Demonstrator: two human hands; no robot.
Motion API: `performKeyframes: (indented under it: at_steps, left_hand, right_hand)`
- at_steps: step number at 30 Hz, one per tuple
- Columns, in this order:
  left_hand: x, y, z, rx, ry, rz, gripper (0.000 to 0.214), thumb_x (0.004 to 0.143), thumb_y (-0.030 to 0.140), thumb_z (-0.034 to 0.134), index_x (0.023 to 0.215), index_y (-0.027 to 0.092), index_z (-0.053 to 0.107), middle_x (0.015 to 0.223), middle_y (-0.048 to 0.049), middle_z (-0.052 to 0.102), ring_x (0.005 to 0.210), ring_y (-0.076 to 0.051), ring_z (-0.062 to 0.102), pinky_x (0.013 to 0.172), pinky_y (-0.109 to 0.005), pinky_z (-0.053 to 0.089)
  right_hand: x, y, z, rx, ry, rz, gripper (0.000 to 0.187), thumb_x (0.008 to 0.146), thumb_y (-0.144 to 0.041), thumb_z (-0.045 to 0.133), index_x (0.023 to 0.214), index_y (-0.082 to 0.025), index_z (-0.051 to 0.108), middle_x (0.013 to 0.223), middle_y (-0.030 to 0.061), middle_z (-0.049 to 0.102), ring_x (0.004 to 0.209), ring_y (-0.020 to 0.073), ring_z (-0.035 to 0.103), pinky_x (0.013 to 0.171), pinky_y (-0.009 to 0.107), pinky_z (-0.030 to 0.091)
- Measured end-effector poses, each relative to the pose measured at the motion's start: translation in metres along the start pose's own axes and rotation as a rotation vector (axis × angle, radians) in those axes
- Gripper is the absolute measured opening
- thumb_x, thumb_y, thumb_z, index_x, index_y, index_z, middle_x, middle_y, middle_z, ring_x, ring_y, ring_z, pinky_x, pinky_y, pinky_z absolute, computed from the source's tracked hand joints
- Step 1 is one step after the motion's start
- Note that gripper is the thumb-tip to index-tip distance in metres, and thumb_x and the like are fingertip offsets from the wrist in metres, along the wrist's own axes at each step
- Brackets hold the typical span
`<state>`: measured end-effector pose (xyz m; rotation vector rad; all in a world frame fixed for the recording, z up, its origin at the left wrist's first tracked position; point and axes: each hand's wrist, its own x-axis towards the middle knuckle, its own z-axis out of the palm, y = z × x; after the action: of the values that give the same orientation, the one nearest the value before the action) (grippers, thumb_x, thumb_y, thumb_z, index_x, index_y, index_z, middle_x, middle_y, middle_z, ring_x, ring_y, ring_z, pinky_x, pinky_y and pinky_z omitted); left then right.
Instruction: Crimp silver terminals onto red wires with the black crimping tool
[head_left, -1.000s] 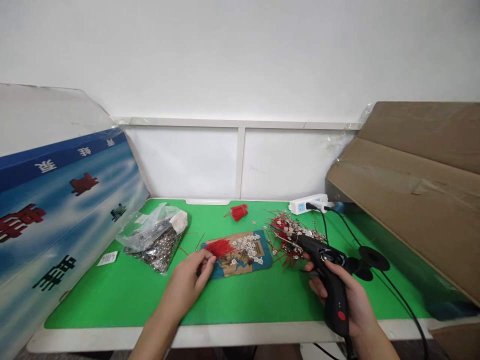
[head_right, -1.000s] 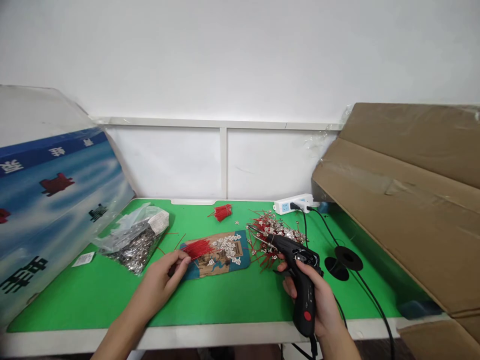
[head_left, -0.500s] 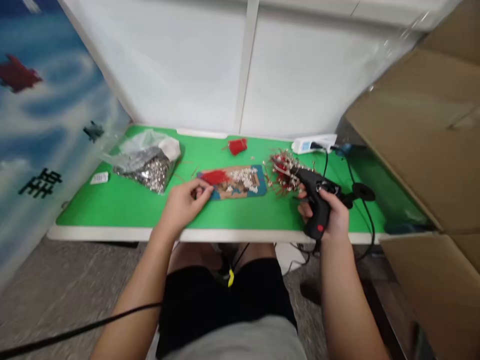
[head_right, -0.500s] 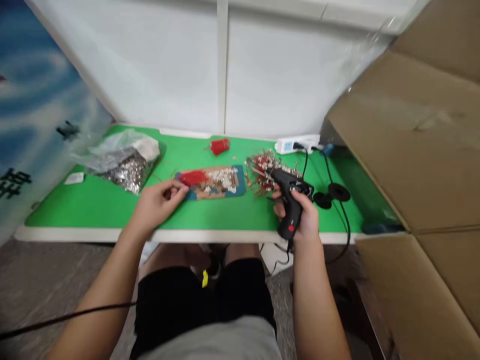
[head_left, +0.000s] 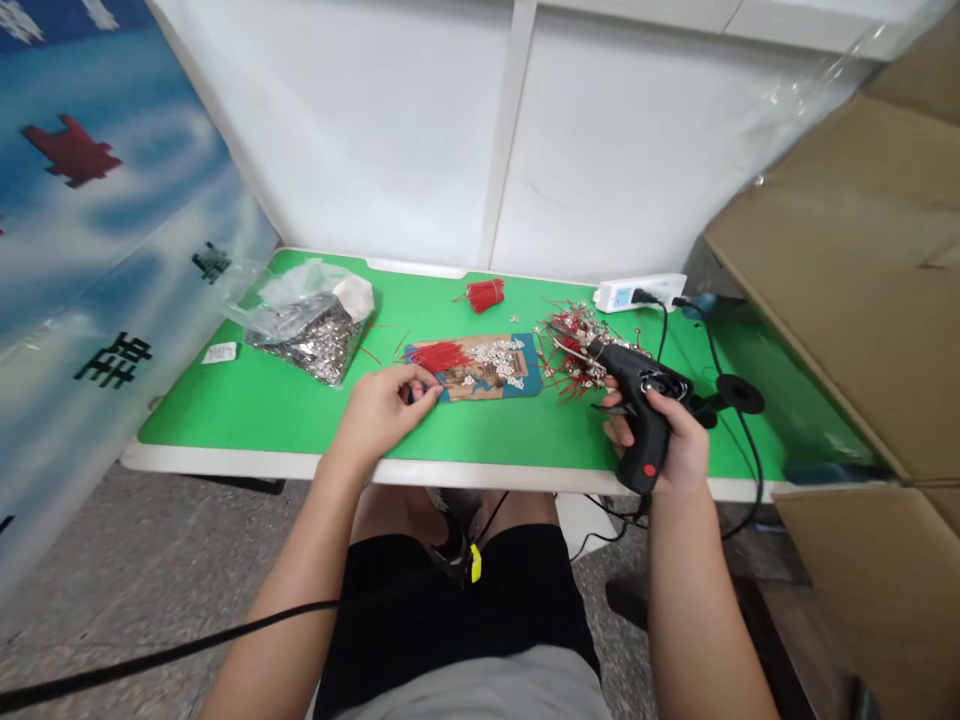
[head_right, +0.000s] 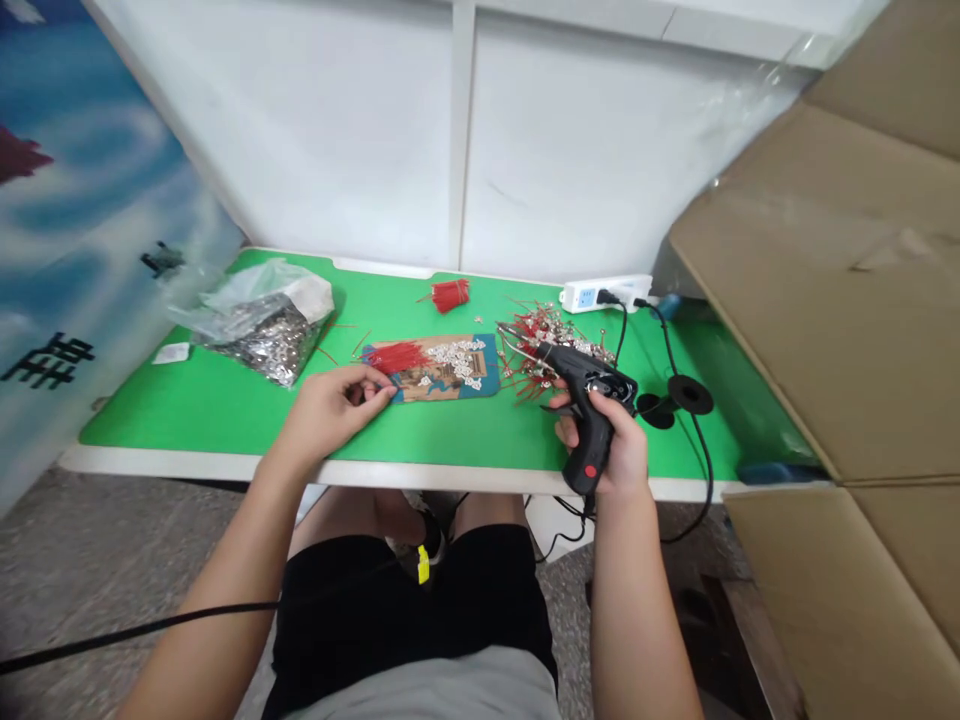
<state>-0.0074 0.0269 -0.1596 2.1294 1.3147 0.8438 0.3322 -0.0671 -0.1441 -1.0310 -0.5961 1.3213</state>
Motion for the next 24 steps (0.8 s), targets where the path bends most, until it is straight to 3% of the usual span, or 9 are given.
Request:
performKeyframes:
  at_steps: [11,16,24]
  left_hand:
    - [0.001,0.014,0.007,0.019,0.062,-0.023,0.017,0.090,0.032,0.061,0.089,0.019,0.072,0.073,0.0009,0.061,0.068,-0.013,0.055,0.065,-0.026,0.036]
    - [0.003,0.016,0.015,-0.003,0.067,-0.073,0.014,0.088,0.029,0.060,0.087,0.019,0.069,0.072,0.0015,0.059,0.067,-0.013,0.054,0.064,-0.026,0.036]
    - [0.001,0.012,0.014,0.021,0.033,-0.030,0.011,0.088,0.028,0.062,0.084,0.020,0.068,0.069,0.0018,0.056,0.070,-0.014,0.054,0.067,-0.028,0.037]
  right_hand:
    - [0.003,0.005,0.019,-0.185,-0.137,0.199,0.034,0.078,-0.044,0.078,0.093,-0.014,0.080,0.086,0.0114,0.073,0.049,0.0106,0.049,0.049,0.026,0.036]
    - [0.003,0.013,0.020,-0.250,-0.122,0.204,0.035,0.082,-0.046,0.076,0.099,-0.016,0.080,0.087,0.0117,0.073,0.050,0.0099,0.049,0.048,0.024,0.035]
    - [0.006,0.011,0.025,-0.340,-0.118,0.224,0.039,0.079,-0.048,0.078,0.099,-0.014,0.080,0.087,0.0128,0.073,0.049,0.0108,0.048,0.044,0.025,0.032]
